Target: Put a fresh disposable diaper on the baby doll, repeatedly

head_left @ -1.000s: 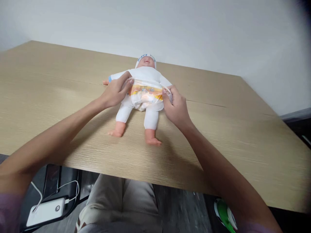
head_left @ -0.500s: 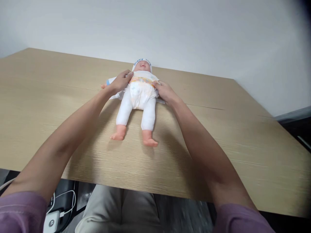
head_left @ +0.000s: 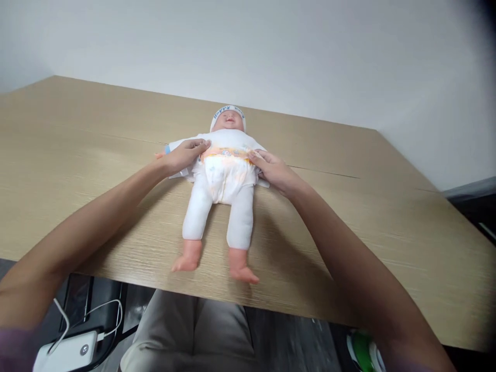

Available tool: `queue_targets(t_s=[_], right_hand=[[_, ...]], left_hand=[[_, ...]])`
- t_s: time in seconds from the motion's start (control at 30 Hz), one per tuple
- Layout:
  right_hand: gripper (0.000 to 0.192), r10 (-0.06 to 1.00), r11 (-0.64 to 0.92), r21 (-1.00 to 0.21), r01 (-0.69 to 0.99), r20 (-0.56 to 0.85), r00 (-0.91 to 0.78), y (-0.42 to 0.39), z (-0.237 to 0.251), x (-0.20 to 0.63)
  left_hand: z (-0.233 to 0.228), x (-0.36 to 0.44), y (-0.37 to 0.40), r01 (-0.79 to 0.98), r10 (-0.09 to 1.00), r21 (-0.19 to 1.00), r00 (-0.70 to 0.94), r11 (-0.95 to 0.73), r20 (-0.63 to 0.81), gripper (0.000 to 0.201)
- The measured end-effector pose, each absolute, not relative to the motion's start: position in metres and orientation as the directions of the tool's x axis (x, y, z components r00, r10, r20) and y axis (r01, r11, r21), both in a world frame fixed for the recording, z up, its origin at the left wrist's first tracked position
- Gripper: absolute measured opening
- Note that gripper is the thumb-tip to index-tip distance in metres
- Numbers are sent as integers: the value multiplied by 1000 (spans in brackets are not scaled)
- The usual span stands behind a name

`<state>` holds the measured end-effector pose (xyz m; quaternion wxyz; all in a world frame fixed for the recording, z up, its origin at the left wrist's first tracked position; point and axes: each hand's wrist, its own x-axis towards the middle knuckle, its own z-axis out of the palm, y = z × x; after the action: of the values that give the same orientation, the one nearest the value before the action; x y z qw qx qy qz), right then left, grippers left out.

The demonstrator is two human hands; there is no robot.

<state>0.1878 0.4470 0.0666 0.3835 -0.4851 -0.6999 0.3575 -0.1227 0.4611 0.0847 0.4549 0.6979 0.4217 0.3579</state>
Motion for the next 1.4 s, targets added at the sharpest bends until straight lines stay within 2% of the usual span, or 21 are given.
queue_targets(t_s=[0.07, 0.2, 0.27, 0.33, 0.43, 0.5, 0.57, 0.63, 0.73, 0.9, 1.03, 1.13, 1.27, 1.4], right_hand=[[60, 942, 322, -842, 433, 241, -232, 441, 74, 193], [41, 885, 407, -664, 627, 456, -92, 439, 79, 205], [34, 855, 404, -635, 659, 518, -25, 433, 73, 208], [30, 822, 404, -610, 682, 570, 22, 421, 62, 210], [27, 808, 386, -556, 736, 589, 21, 400, 44, 214], [25, 829, 376, -522, 766, 559, -25, 391, 37, 217], [22, 853, 363, -492, 792, 517, -70, 387, 34, 222], [22, 880, 328, -466, 822, 468, -86, 387, 34, 226], [25, 915, 246, -447, 860, 400, -54, 390, 33, 229], [33, 968, 69, -523, 849, 240, 70, 394, 28, 229], [40, 987, -44, -574, 818, 103, 125, 395, 34, 229], [47, 998, 5, -687, 727, 51, 41, 395, 42, 233], [56, 997, 78, -885, 460, 64, -45, 399, 53, 237], [56, 985, 167, -915, 368, 139, -101, 411, 69, 215]], left_hand=[[91, -124, 453, 332, 932, 918, 352, -216, 92, 62], [98, -122, 456, 509, 973, 836, 197, -205, 118, 45], [100, -120, 461, 588, 969, 772, 115, -242, 216, 25], [107, -113, 460, 645, 921, 681, 96, -347, 378, 22], [125, -89, 448, 630, 778, 516, 241, -580, 581, 30], [137, -67, 437, 562, 684, 423, 413, -711, 601, 32], [142, -46, 428, 502, 611, 353, 591, -790, 527, 36], [138, -30, 425, 497, 583, 303, 702, -813, 409, 41], [122, -23, 427, 568, 613, 232, 721, -790, 323, 53], [108, -28, 430, 612, 629, 171, 699, -772, 340, 69], [110, -28, 429, 618, 633, 167, 698, -769, 335, 71], [110, -27, 430, 618, 635, 173, 692, -767, 342, 70], [109, -27, 431, 613, 638, 192, 690, -766, 342, 70], [108, -26, 431, 610, 641, 206, 691, -765, 334, 66]])
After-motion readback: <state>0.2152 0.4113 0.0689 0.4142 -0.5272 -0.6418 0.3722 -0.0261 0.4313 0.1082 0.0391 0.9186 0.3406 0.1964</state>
